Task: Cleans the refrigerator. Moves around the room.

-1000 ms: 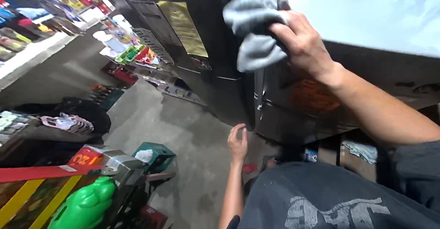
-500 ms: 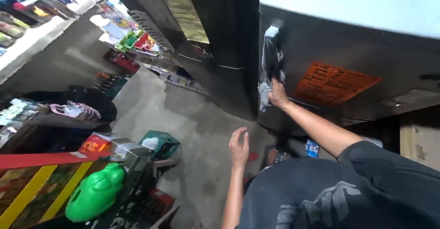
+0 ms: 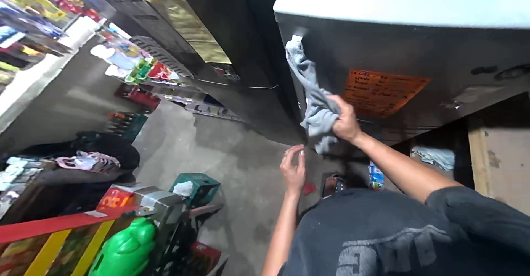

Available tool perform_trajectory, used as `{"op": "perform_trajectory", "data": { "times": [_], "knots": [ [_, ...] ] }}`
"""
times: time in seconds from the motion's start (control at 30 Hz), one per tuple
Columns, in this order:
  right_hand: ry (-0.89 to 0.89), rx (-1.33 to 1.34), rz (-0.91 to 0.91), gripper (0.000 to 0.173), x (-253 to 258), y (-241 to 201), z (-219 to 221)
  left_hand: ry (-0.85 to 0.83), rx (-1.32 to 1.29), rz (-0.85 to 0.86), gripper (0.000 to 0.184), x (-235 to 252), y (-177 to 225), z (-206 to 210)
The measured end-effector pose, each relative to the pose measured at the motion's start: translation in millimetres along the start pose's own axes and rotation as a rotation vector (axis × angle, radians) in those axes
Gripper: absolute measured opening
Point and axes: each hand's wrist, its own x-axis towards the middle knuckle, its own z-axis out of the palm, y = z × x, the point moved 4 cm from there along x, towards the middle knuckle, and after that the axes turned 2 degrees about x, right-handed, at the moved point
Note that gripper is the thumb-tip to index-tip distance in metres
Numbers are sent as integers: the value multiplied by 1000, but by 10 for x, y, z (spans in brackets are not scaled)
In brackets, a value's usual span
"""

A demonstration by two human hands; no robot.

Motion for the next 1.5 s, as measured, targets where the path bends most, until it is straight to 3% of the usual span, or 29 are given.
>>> {"op": "perform_trajectory", "data": {
  "times": [0.07, 0.2, 0.23, 0.3, 0.33, 0.4, 0.43, 0.5, 0.53, 0.63, 0.67, 0.7, 0.73, 0.8, 0.9, 0.97, 1.03, 1.17, 1.27, 1.5],
  "knots": [
    [86, 20, -230, 34, 249, -431, -297, 72, -136, 10, 30, 287, 236, -7],
    [-27, -70, -537, 34, 923, -1165, -375, -172, -685, -22, 96, 1234, 1104, 21],
    [-96, -37, -566, 42, 1008, -1324, -289, -170, -752, 41, 99, 1451, 1352, 19],
    [-196, 116, -559, 53, 1075, -1604, -200, -58, -784, 171, 76, 1712, 1776, -68],
    [-180, 187, -552, 51, 1058, -1732, -256, -40, -749, 312, 69, 1737, 1916, -160],
    [-101, 226, -605, 41, 907, -1940, -518, -107, -589, 546, 59, 1592, 2085, -334],
    [-91, 195, -632, 39, 780, -1979, -654, -191, -524, 571, 52, 1469, 2091, -371],
    [-160, 54, -511, 35, 469, -1738, -781, -375, -455, 425, 31, 1239, 1801, -318],
    [-190, 6, -322, 34, 306, -1414, -741, -459, -376, 308, 24, 1167, 1540, -229],
    [-234, 211, 566, 29, -251, -97, -349, -738, 1, -108, 33, 846, 610, 202],
    [-160, 344, 807, 30, -439, 236, -216, -797, 68, -236, 38, 667, 325, 312],
    [-73, 447, 931, 32, -541, 445, -109, -818, 81, -341, 44, 488, 110, 362],
    [-18, 488, 945, 33, -548, 560, -26, -806, 54, -421, 47, 332, -16, 357],
    [-56, 338, 751, 41, -338, 641, 104, -739, -44, -525, 45, 101, -126, 278],
    [-436, -138, 520, 47, 71, 859, 401, -656, -76, -591, 44, -132, -207, 158],
    [-694, -402, 552, 53, 114, 1154, 647, -636, -33, -615, 44, -245, -246, 85],
    [-786, -523, 605, 60, 141, 1227, 760, -623, 1, -638, 44, -336, -306, 34],
    [-820, -604, 633, 59, 258, 1127, 803, -638, 32, -675, 41, -467, -381, 131],
    [-732, -598, 578, 51, 117, 1130, 752, -726, 92, -628, 42, -434, -305, 200],
    [-737, -680, 649, 44, -62, 1064, 549, -703, 153, -660, 41, -503, -368, 41]
  ]
}}
